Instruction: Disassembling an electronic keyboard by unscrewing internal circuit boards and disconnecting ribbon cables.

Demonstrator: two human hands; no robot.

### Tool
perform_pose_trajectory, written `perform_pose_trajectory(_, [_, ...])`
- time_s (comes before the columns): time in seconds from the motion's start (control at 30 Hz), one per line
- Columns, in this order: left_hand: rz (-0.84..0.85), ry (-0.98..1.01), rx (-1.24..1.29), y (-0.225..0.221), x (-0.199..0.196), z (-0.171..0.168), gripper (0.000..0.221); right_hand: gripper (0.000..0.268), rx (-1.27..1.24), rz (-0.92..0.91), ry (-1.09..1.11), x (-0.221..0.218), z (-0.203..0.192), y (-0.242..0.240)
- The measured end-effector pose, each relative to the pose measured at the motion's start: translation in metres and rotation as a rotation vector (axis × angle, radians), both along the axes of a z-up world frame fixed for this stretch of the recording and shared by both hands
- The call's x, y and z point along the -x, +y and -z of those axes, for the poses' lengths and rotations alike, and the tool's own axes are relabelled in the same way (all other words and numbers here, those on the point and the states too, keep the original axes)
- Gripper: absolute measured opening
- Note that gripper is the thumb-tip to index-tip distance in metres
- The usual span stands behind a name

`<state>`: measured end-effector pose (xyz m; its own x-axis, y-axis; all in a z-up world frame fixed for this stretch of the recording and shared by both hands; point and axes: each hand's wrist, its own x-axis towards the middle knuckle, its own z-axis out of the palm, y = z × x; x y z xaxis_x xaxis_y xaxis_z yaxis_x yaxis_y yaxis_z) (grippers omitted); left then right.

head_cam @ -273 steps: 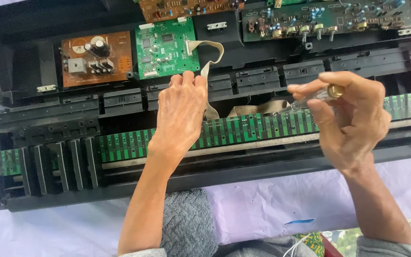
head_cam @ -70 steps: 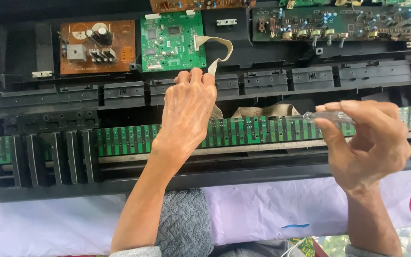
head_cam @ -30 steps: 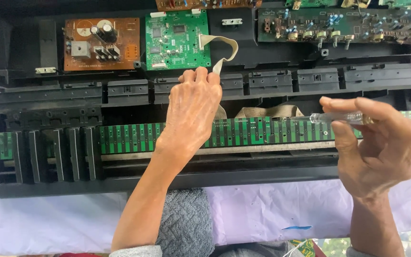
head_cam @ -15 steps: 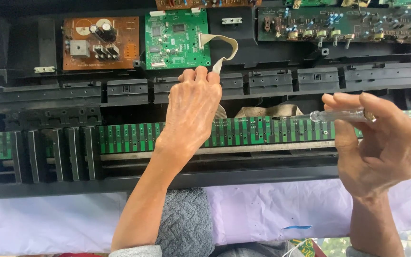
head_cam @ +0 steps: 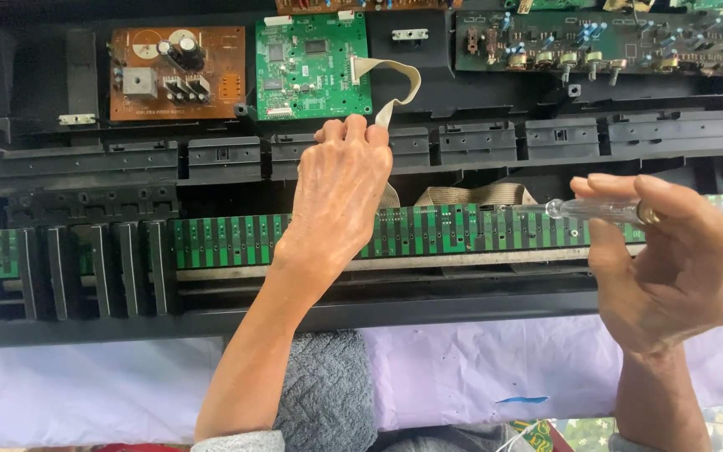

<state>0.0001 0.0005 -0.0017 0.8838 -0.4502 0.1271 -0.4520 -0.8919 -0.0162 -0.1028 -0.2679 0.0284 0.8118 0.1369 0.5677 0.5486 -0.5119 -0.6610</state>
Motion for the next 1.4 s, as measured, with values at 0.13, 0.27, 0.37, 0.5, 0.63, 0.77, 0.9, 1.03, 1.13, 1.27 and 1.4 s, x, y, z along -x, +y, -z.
perform_pose_trajectory(0.13, [-0.001, -0.012, -0.002, 0.000, 0.000, 0.001, 0.033, 0.049, 0.023, 0.052, 0.027, 0.001, -0.003, 0.008])
perform_pose_trajectory(0.27, [0.002, -0.014, -0.004, 0.000, 0.000, 0.001, 0.034, 0.051, 0.038, 0.104, -0.023, 0.006, 0.014, -0.011])
perform_pose_trajectory(0.37, [0.002, -0.003, 0.000, 0.000, 0.001, 0.001, 0.034, 0.049, 0.051, 0.088, -0.032, 0.005, 0.011, -0.010])
perform_pose_trajectory(0.5, [0.000, -0.008, 0.002, 0.000, 0.000, 0.000, 0.032, 0.052, 0.007, 0.027, 0.026, 0.002, 0.002, -0.003])
perform_pose_trajectory(0.63, [0.006, -0.008, -0.005, 0.000, 0.000, 0.000, 0.033, 0.051, 0.003, 0.036, 0.029, -0.002, -0.001, 0.003])
perform_pose_trajectory(0.77, [0.004, -0.004, -0.002, 0.000, 0.000, 0.001, 0.033, 0.053, 0.063, 0.078, -0.046, 0.001, 0.012, -0.009])
perform_pose_trajectory(0.9, [0.002, 0.003, 0.001, 0.000, 0.000, 0.000, 0.035, 0.048, 0.057, 0.067, -0.047, 0.002, 0.011, -0.009])
perform_pose_trajectory(1.03, [0.000, -0.006, -0.008, 0.000, 0.000, 0.000, 0.034, 0.050, 0.073, 0.054, 0.018, 0.000, -0.008, 0.006])
perform_pose_trajectory(1.13, [0.001, 0.015, -0.004, -0.001, 0.000, 0.000, 0.034, 0.052, 0.005, 0.006, 0.055, -0.003, -0.003, 0.004])
perform_pose_trajectory(1.27, [0.002, 0.010, 0.010, 0.000, 0.000, -0.002, 0.035, 0.048, 0.048, 0.082, -0.067, -0.001, 0.013, -0.005])
perform_pose_trajectory(1.4, [0.004, -0.011, 0.017, 0.001, 0.000, -0.001, 0.033, 0.046, 0.028, 0.104, -0.061, 0.004, 0.009, -0.003])
